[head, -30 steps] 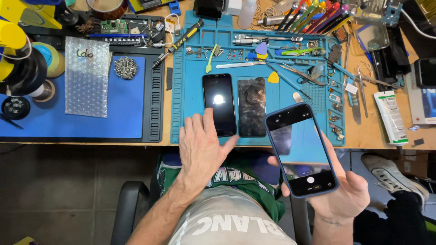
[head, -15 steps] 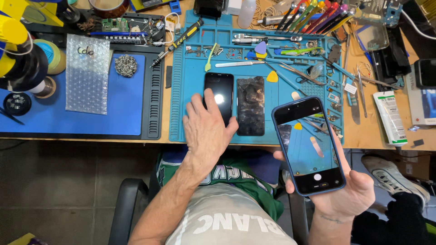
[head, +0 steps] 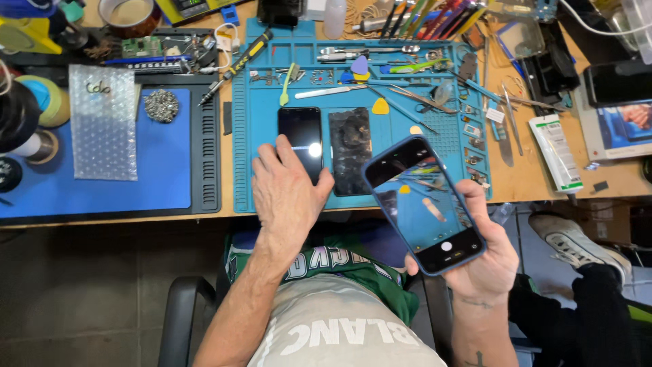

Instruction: The person applies adhesive to a smartphone frame, attaches a screen, and presses the edges to secure it. They then peel off a protective film, test the screen, and secure the device with rubber bands.

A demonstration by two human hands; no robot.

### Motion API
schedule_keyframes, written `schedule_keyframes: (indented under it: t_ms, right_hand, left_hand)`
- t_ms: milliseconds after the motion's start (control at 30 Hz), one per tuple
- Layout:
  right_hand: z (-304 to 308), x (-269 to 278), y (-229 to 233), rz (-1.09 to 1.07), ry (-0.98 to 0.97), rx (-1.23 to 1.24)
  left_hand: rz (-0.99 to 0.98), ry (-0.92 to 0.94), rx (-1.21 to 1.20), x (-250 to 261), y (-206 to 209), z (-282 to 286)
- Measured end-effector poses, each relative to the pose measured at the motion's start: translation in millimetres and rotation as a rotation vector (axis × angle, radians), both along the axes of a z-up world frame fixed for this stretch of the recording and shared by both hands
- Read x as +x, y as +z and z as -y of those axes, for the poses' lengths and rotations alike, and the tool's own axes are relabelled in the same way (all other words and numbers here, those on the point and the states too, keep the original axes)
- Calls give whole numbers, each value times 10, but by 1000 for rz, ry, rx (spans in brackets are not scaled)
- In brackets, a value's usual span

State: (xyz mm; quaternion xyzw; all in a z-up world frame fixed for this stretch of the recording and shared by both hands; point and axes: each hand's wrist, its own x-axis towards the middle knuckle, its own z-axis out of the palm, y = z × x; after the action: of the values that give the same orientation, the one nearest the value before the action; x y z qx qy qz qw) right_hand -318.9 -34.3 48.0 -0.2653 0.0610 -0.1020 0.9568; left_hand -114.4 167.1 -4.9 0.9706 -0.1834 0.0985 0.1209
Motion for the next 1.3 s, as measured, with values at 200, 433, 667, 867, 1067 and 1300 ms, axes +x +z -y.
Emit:
schedule_keyframes:
  t_ms: [200,433,667,867,1067,1300]
  right_hand:
    - [5,88,202,-2,151,-17]
    - [-55,415,840,-7,364,-187]
    - [-119,544,1038,-51,429,-337]
    - [-250,442,1041,-86,227,-627]
    - [-290,446,1102,-136,170,-718]
    - [-245,496,1107,-143,164,-772]
  left_hand:
    - [-375,-654,-396,74,1056,-656]
    - [-713,-769,-453,-69,1485,-967]
    - [-590,-638,-668,-277,1536,-1172]
    - [-590,-582,-659,-238,1462,-1229]
    - [-607,-585,-669,-208,1406,-1201]
    - [-587,-597,-656,-166,1414,-1154]
